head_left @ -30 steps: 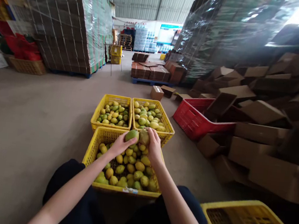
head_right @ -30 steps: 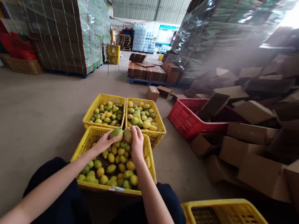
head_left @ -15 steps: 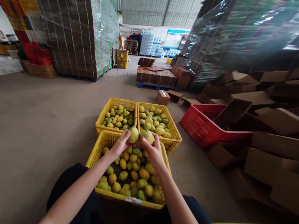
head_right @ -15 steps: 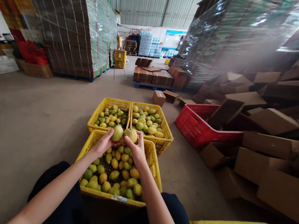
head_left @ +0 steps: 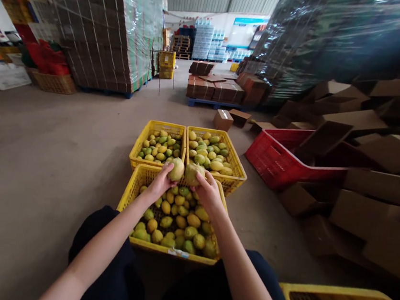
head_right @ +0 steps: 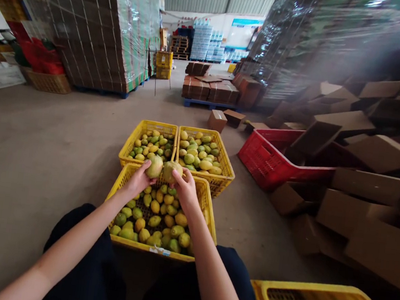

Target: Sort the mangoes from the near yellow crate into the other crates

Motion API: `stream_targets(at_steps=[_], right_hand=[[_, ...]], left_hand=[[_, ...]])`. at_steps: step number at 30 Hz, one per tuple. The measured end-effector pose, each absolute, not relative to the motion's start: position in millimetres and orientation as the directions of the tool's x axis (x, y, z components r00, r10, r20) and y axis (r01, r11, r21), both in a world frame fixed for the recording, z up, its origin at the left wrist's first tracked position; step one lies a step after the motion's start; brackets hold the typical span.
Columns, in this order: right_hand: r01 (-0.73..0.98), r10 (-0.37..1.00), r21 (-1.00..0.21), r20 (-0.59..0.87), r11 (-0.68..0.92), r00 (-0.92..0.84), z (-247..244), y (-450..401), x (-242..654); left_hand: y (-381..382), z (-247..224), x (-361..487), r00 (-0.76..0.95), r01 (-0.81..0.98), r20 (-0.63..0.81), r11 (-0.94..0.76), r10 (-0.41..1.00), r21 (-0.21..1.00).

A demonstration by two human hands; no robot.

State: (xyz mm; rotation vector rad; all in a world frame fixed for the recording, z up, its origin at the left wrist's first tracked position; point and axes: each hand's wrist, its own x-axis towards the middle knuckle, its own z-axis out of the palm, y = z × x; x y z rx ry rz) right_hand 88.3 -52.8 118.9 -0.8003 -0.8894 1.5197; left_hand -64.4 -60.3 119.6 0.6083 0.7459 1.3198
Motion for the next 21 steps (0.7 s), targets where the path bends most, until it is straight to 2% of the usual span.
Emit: stream_targets(at_steps=[5,11,17,21], right_hand=[[-0.485,0.991,-0.872,0.003,-0.064,-0.136,126,-55,93],[-0.575,0.983,-0.8,-0.102,-0.171,-0.15,126,-54,92],[-0.596,0.975,-0.772,-0.144,-0.219,-0.171,126,-54,88],[-0.621,0.952,-0.724,-0.191,-0.3,-0.238,126,-55,89]], left_hand=[[-62,123,-67,0.156,-0.643,-0.148,0.214,0.977,0.735],[-70,125,-67,0.237,-0.639,-0.074,0.213,0.969,0.739],[-70,122,-66,0.254,-0.638,-0.157,0.287,0.954,0.714],[-70,121,-66,0.255,-0.654,-0.151,0.285,0.955,0.701]])
